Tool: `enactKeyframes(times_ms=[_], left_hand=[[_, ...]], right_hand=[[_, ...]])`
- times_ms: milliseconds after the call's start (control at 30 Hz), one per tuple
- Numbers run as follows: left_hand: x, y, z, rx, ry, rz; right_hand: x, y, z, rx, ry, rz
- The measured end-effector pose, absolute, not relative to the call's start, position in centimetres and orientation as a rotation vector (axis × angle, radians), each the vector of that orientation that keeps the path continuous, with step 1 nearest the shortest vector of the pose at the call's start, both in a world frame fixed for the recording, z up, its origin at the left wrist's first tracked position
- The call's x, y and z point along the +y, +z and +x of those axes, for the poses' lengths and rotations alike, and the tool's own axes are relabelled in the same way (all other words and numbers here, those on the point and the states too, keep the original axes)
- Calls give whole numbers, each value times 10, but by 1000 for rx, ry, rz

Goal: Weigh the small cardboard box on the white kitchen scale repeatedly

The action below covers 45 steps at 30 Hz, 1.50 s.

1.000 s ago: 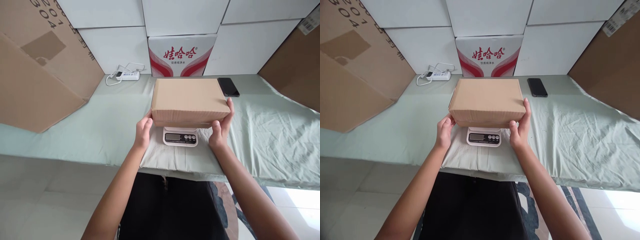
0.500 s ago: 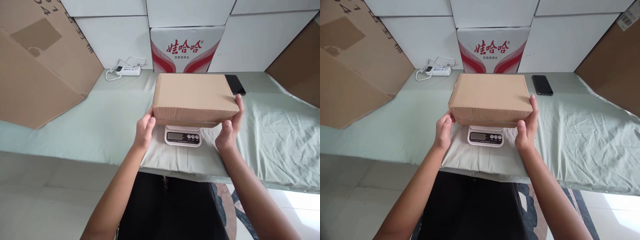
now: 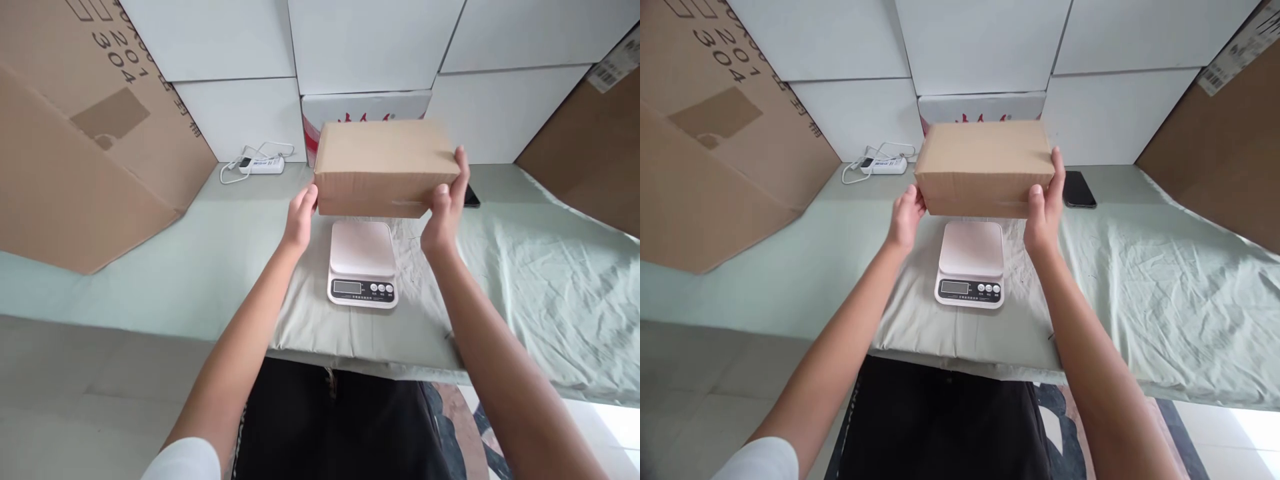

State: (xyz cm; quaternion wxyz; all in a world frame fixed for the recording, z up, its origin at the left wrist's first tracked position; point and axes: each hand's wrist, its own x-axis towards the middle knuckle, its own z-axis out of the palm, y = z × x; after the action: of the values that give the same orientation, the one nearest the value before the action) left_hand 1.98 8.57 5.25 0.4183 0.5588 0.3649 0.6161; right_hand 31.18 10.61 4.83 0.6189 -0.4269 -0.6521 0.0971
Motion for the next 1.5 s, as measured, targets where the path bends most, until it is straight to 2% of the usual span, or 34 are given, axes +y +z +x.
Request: enactKeyframes(times_ms=[233, 567, 933, 1500], left_hand=[[105, 10, 19, 924, 1531, 1334], [104, 18, 22, 868, 1531, 1395], [120, -1, 22, 949, 1439, 1293], [120, -2, 26, 930, 1420, 1307]], right_hand=[[121, 13, 305, -1461, 277, -998], [133, 16, 304, -1497, 307, -998], [162, -23, 326, -1537, 390, -908], [167, -33, 327, -1498, 507, -1000]])
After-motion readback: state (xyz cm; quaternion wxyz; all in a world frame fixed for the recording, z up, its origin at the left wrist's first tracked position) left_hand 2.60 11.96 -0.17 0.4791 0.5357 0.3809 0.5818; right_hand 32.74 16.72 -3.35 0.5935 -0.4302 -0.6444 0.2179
